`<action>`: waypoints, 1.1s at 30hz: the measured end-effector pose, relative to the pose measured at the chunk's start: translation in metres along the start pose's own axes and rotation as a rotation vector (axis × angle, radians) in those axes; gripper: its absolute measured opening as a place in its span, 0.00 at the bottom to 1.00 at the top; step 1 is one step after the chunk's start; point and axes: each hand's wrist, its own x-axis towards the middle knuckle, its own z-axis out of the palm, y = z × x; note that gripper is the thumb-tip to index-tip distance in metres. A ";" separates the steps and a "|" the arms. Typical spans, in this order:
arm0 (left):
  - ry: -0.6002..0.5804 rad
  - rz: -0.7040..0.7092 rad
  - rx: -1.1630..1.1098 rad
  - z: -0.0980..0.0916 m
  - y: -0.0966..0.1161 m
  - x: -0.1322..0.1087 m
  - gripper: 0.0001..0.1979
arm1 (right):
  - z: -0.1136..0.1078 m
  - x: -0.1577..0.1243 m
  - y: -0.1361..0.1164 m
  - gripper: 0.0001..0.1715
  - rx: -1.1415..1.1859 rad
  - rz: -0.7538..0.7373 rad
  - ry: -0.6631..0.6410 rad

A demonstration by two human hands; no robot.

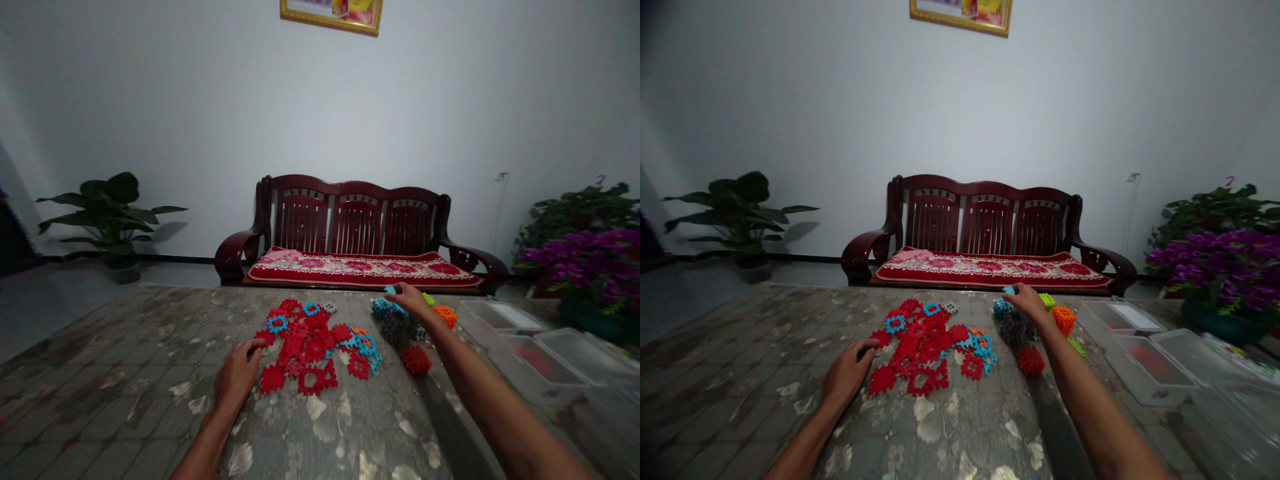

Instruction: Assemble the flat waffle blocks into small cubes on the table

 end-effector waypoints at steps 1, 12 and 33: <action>-0.001 0.004 -0.006 0.000 0.000 0.000 0.14 | 0.002 0.005 -0.002 0.22 -0.061 0.028 -0.033; 0.018 -0.006 -0.006 -0.001 0.002 -0.002 0.13 | 0.038 0.031 -0.018 0.29 -0.373 0.201 -0.162; 0.009 0.032 -0.008 -0.001 0.001 -0.002 0.14 | 0.078 -0.038 -0.064 0.49 -0.261 -0.446 -0.572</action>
